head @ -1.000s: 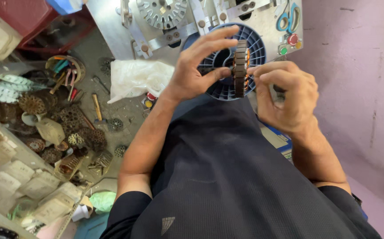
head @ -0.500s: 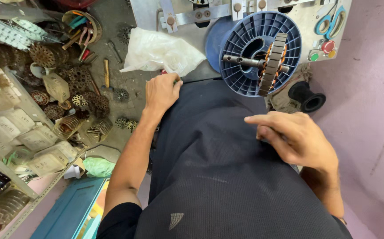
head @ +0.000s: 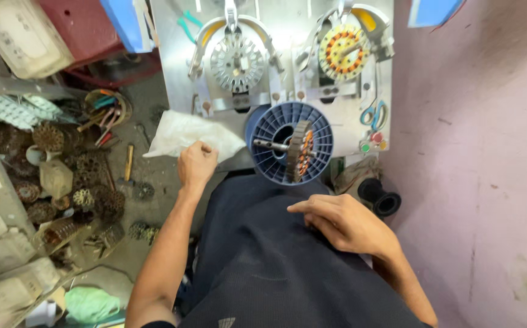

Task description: The person uses a screwdriver to adjust copper windings on a motor stator, then places the stator into a winding machine and operates it. The person removes the stator and continues to adjust the windings by hand.

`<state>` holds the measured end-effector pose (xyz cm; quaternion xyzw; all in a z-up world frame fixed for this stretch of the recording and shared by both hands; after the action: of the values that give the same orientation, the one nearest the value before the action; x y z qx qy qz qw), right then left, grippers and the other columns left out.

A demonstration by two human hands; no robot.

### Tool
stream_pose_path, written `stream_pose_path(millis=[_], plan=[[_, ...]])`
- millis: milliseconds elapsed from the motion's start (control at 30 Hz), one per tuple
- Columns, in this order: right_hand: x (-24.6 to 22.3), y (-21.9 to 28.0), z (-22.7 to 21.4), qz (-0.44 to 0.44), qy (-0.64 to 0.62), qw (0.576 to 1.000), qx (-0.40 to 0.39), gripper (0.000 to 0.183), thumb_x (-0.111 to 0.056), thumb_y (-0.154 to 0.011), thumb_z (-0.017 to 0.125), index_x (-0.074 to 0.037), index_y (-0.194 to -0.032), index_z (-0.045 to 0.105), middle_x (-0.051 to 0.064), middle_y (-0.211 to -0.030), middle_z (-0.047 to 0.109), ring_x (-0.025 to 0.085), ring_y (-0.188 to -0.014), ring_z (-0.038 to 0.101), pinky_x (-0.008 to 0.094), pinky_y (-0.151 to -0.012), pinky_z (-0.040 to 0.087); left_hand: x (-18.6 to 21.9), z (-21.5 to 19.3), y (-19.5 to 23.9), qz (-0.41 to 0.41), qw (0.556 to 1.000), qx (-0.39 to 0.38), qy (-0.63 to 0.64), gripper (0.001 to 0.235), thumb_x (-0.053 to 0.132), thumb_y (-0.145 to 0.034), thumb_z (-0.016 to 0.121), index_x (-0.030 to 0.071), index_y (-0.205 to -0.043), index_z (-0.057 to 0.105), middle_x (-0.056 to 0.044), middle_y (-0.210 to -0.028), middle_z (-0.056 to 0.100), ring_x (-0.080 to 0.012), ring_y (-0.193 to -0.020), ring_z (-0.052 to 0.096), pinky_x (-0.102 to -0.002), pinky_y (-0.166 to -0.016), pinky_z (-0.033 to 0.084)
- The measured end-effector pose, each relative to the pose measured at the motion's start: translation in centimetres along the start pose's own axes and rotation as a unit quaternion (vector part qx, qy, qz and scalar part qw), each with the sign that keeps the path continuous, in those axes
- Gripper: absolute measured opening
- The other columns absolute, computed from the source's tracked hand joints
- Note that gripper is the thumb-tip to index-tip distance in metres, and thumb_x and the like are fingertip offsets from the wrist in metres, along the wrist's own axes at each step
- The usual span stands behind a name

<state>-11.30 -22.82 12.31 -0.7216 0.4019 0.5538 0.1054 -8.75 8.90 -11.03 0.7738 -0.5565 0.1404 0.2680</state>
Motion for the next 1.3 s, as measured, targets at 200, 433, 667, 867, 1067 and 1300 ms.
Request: stream_pose_path(millis=[200, 433, 667, 867, 1067, 1300], plan=[[0.8, 0.9, -2.7, -0.045, -0.01, 0.999, 0.028, 0.035, 0.003, -0.088, 0.058, -0.004, -0.12, 0.071, 0.007, -0.083, 0.07, 0.023, -0.074, 0.071, 0.036, -0.069, 0.057, 0.5, -1.4, 0.6, -0.034, 0.999, -0.012, 0.041, 0.018, 0.024, -0.082, 0.08, 0.007, -0.087, 0.077, -0.014, -0.083, 0.076, -0.0327, -0.08, 0.074, -0.044, -0.075, 0.057], [1.6, 0.8, -4.5, -0.078, -0.045, 0.994, 0.061, 0.042, 0.008, -0.086, 0.054, -0.004, -0.122, 0.071, 0.006, -0.085, 0.071, 0.018, -0.076, 0.07, 0.032, -0.072, 0.06, 2.7, -4.1, 3.5, -0.047, 0.996, 0.066, 0.021, 0.015, 0.017, -0.085, 0.08, 0.004, -0.09, 0.076, -0.015, -0.087, 0.076, -0.0333, -0.081, 0.073, -0.044, -0.074, 0.056], [2.2, -0.2, -5.5, -0.1, -0.024, 0.994, 0.033, 0.043, 0.01, -0.084, 0.054, -0.003, -0.122, 0.071, 0.006, -0.083, 0.071, 0.016, -0.076, 0.069, 0.031, -0.072, 0.058, 3.6, -3.8, 5.8, -0.069, 0.991, 0.082, 0.083, 0.02, 0.011, -0.085, 0.077, 0.001, -0.103, 0.075, -0.017, -0.089, 0.075, -0.0323, -0.081, 0.074, -0.042, -0.073, 0.056], [1.8, -1.4, -5.0, -0.118, -0.012, 0.992, 0.051, 0.041, 0.01, -0.085, 0.055, -0.003, -0.12, 0.071, 0.005, -0.083, 0.071, 0.017, -0.076, 0.069, 0.031, -0.072, 0.057, 4.9, -7.1, 6.0, -0.069, 0.992, 0.028, 0.102, 0.02, 0.009, -0.088, 0.075, 0.0, -0.105, 0.077, -0.019, -0.09, 0.077, -0.0263, -0.077, 0.076, -0.037, -0.07, 0.058], [-0.7, -4.4, -2.2, -0.083, -0.016, 0.986, 0.146, 0.029, 0.005, -0.088, 0.067, -0.004, -0.114, 0.074, 0.007, -0.086, 0.072, 0.016, -0.072, 0.071, 0.029, -0.065, 0.057, 9.8, -12.0, 4.4, -0.001, 0.935, -0.078, 0.345, 0.014, 0.006, -0.09, 0.072, -0.004, -0.1, 0.075, -0.012, -0.085, 0.08, -0.0146, -0.077, 0.079, -0.026, -0.067, 0.064], [-3.9, -7.5, 1.5, -0.157, 0.028, 0.927, 0.338, 0.026, 0.0, -0.083, 0.081, -0.002, -0.107, 0.071, 0.009, -0.098, 0.073, 0.016, -0.085, 0.074, 0.027, -0.073, 0.058, 15.0, -14.9, 4.3, 0.224, 0.861, -0.152, 0.429, 0.011, 0.005, -0.089, 0.08, 0.001, -0.098, 0.076, -0.008, -0.093, 0.076, -0.0125, -0.085, 0.074, -0.026, -0.076, 0.061]])
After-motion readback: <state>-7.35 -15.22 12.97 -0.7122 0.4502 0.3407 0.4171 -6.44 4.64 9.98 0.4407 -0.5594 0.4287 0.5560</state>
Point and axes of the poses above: each hand's wrist, its own y-axis away from the middle knuckle, its own z-axis out of the palm, x = y × z, the point moved 1 cm from there along -y, towards the middle knuckle
